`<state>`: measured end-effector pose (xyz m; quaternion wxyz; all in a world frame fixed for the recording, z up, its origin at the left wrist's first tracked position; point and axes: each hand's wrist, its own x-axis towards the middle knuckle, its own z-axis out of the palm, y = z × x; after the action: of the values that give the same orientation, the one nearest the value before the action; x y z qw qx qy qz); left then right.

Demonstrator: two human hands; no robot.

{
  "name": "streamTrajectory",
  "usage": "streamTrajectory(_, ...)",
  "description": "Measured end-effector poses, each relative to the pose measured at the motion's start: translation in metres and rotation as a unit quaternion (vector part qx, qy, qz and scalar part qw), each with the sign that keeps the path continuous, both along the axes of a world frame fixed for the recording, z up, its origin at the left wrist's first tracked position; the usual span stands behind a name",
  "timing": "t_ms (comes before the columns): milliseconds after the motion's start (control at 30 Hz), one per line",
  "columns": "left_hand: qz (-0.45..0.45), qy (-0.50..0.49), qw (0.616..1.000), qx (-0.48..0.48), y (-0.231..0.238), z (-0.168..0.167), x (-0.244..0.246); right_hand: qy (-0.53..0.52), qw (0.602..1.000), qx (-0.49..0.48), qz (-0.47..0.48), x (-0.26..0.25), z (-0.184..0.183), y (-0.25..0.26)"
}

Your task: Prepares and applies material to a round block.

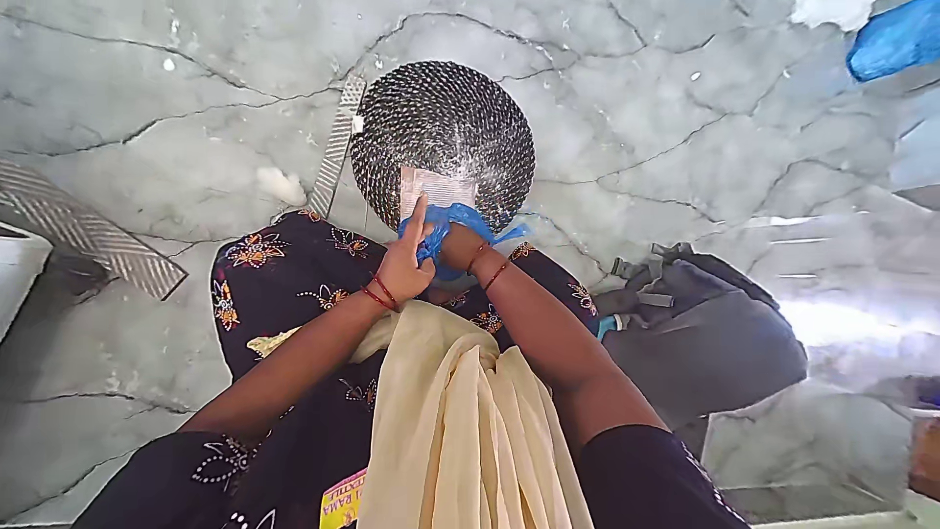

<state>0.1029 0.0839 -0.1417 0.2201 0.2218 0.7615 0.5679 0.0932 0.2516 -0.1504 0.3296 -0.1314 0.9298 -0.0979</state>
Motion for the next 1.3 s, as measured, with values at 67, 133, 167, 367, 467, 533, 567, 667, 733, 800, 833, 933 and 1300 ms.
streamTrajectory(67,0.020,0.024,1.000,0.005,-0.002,-0.003,-0.001,-0.010,1.000,-0.015,0.000,0.003,0.000,-0.003)
streamTrajectory(133,0.045,0.031,0.999,0.000,-0.006,-0.004,-0.005,-0.023,1.000,-0.008,-0.011,0.004,0.001,-0.006)
streamTrajectory(167,0.059,0.022,0.998,-0.005,-0.007,-0.003,-0.008,-0.031,0.999,0.001,-0.012,0.004,0.002,-0.007)
streamTrajectory(367,0.105,-0.008,0.994,-0.010,-0.009,-0.003,-0.013,-0.053,0.995,-0.007,-0.080,0.005,0.009,0.000)
streamTrajectory(467,0.093,0.003,0.996,-0.018,-0.008,-0.004,-0.010,-0.030,0.993,-0.025,-0.113,0.007,0.016,0.011)
streamTrajectory(533,0.087,0.009,0.996,-0.021,-0.008,-0.005,-0.009,-0.012,0.992,-0.032,-0.122,0.008,0.020,0.017)
streamTrajectory(567,0.084,0.012,0.996,-0.019,-0.008,-0.006,-0.008,-0.002,0.992,-0.036,-0.117,0.009,0.021,0.018)
streamTrajectory(667,0.080,0.020,0.996,-0.015,-0.008,-0.009,-0.007,0.014,0.997,-0.033,-0.061,0.013,0.022,0.012)
streamTrajectory(733,0.086,0.009,0.996,-0.025,-0.007,-0.006,-0.007,-0.016,1.000,0.004,-0.024,0.017,0.021,0.001)
streamTrajectory(800,0.092,-0.004,0.995,-0.029,-0.007,-0.003,-0.007,-0.066,0.996,0.054,-0.007,0.019,0.018,-0.009)
streamTrajectory(833,0.096,-0.008,0.995,-0.027,-0.007,-0.003,-0.008,-0.086,0.994,0.066,-0.010,0.017,0.016,-0.010)
streamTrajectory(933,0.104,-0.010,0.995,-0.012,-0.008,-0.005,-0.010,-0.076,0.996,0.036,-0.030,0.011,0.017,0.005)
streamTrajectory(1300,0.068,-0.007,0.998,-0.018,-0.002,0.000,-0.011,0.043,0.977,0.061,-0.200,0.010,0.021,0.020)
